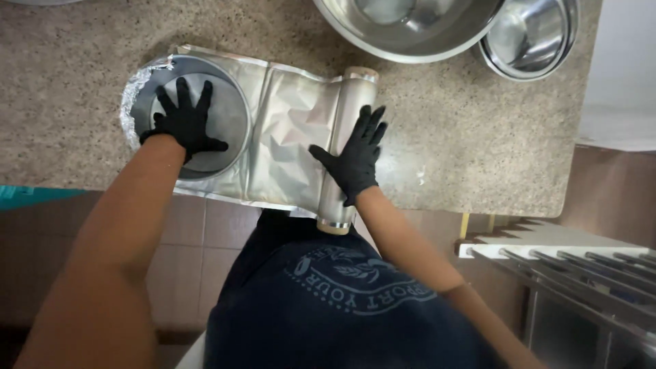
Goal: Lining a circular cake pan with aluminum foil using a foil dispenser
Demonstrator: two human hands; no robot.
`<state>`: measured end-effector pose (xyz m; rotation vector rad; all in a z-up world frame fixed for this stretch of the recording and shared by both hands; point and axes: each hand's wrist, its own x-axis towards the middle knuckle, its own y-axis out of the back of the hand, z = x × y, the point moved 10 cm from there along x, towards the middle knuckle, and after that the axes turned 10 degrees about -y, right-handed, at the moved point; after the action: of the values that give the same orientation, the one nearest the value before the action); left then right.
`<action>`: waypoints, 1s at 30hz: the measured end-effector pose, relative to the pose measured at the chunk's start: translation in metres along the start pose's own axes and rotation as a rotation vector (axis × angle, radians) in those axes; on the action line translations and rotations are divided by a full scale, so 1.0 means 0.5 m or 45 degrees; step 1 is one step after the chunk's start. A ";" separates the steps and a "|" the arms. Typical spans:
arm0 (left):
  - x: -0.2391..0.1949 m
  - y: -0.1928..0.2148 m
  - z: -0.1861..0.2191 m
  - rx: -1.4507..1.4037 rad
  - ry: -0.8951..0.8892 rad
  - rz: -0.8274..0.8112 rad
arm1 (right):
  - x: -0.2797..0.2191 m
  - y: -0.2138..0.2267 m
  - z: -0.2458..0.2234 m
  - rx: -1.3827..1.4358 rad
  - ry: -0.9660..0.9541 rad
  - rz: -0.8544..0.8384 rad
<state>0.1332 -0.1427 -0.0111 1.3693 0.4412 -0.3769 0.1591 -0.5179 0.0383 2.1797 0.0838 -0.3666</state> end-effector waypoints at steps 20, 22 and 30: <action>-0.022 0.023 0.005 -0.153 -0.061 -0.004 | 0.087 0.101 0.283 0.233 0.191 -0.186; -0.017 0.008 0.000 -0.129 -0.086 0.000 | 0.042 0.132 0.203 0.192 0.227 -0.160; -0.013 0.025 0.008 -0.139 -0.097 0.026 | 0.001 0.057 0.101 -0.406 -0.194 0.107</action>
<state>0.1343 -0.1448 0.0036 1.2482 0.3796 -0.3815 0.1534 -0.5753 0.0323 1.8294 -0.0327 -0.4381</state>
